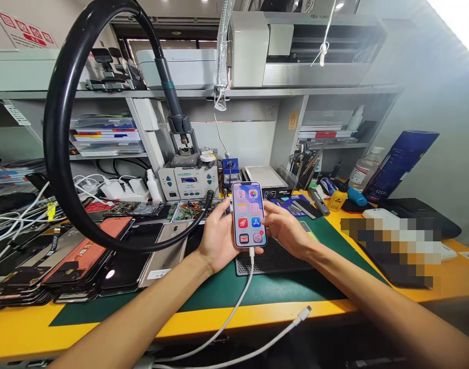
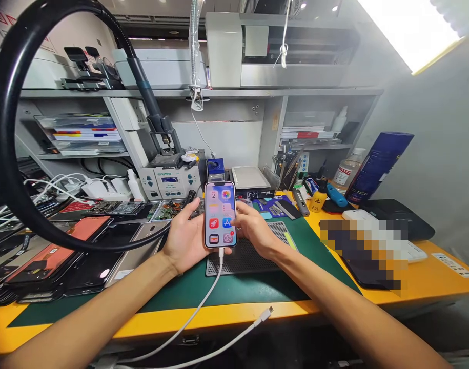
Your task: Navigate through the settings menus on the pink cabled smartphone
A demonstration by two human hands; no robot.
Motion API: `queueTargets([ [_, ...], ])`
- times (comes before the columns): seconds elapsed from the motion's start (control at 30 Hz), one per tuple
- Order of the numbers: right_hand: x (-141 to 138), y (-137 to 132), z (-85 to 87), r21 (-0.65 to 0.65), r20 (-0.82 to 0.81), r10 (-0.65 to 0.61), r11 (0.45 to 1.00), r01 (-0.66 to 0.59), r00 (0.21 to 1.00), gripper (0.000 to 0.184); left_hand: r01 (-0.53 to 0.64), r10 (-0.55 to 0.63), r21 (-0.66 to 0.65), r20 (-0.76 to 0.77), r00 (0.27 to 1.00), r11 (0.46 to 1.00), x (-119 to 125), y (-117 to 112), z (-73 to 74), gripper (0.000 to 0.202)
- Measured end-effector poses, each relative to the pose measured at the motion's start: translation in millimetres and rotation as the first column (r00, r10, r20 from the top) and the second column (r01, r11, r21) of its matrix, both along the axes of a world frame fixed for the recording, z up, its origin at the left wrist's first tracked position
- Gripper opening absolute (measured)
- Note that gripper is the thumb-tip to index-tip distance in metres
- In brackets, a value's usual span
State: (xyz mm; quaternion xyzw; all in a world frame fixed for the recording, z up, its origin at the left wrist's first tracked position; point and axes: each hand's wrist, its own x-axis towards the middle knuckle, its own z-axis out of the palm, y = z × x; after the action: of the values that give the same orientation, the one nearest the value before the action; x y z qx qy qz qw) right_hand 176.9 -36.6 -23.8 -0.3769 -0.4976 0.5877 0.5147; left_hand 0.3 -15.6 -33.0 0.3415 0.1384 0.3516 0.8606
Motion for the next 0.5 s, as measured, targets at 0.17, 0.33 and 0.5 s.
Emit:
queueTargets([
  [0.17,3.7,1.6,-4.9,0.022,0.038,0.015,1.0,-0.015,0.999,0.046,-0.001,0.001,-0.015,-0.01,1.0,1.0,-1.3,0.0,0.2,0.07],
  [0.33,-0.6,5.8,-12.7,0.006,0.018,-0.059,0.998,0.059,0.998,0.034,-0.001,0.002,-0.036,0.022,1.0,0.999,-2.9,-0.2,0.2,0.071],
  [0.5,-12.4,2.6,-15.0,0.087,0.139,-0.157,0.985,0.146,0.978,0.038,-0.019,0.021,-0.053,0.026,0.999,0.998,-0.6,-1.2,-0.9,0.069],
])
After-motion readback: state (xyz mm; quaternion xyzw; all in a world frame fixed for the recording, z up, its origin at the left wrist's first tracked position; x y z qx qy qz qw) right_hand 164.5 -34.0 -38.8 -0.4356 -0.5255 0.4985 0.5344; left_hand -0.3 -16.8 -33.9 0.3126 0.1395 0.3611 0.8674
